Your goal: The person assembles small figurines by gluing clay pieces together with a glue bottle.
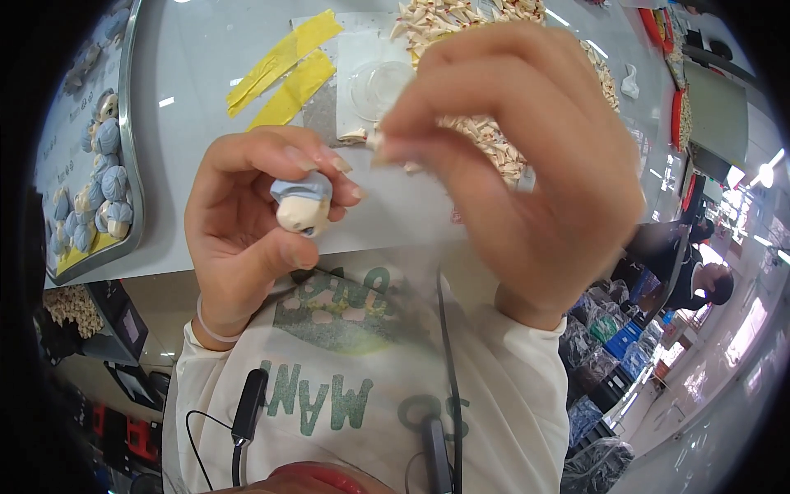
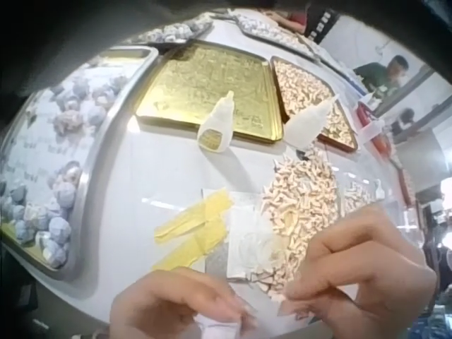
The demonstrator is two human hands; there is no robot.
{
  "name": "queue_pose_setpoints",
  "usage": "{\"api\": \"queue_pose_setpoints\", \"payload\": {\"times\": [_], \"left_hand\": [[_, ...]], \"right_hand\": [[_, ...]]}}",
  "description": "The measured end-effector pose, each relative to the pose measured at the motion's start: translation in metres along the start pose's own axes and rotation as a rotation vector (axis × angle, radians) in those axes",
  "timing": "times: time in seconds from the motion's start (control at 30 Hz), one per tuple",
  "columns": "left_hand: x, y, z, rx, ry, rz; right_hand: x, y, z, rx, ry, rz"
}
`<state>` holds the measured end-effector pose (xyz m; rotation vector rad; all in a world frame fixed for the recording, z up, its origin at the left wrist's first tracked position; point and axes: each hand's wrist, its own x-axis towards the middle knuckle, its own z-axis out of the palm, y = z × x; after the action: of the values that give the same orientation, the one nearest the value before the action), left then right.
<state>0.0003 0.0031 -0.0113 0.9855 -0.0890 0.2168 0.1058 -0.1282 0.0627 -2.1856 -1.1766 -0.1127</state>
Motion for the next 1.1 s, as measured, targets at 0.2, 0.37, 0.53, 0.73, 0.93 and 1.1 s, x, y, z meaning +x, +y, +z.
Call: {"api": "queue_pose_setpoints", "payload": {"times": [0.2, 0.37, 0.53, 0.73, 0.93, 1.1], "left_hand": [[-0.001, -0.001, 0.001, -0.121, 0.079, -0.062], [-0.003, -0.002, -0.001, -0.019, 0.08, -0.027], [-0.006, -0.004, 0.0, 0.091, 0.054, 0.059], [-0.005, -0.003, 0.0, 0.267, 0.003, 0.119], [0.0, 0.003, -0.004, 0.143, -0.055, 0.027], [-0.003, 0.007, 0.005, -0.086, 0.05, -0.129]], "right_hand": [[-0.021, -0.005, 0.01, 0.386, 0.034, -0.033], [-0.027, -0.011, 0.019, 0.446, 0.051, 0.098], [-0.03, -0.014, 0.016, 0.318, 0.081, 0.04], [-0.033, -0.01, 0.017, 0.316, 0.094, -0.009], [-0.035, 0.0, 0.022, 0.512, 0.062, 0.011], [-0.038, -0.006, 0.03, 0.431, 0.18, -0.008]]}}
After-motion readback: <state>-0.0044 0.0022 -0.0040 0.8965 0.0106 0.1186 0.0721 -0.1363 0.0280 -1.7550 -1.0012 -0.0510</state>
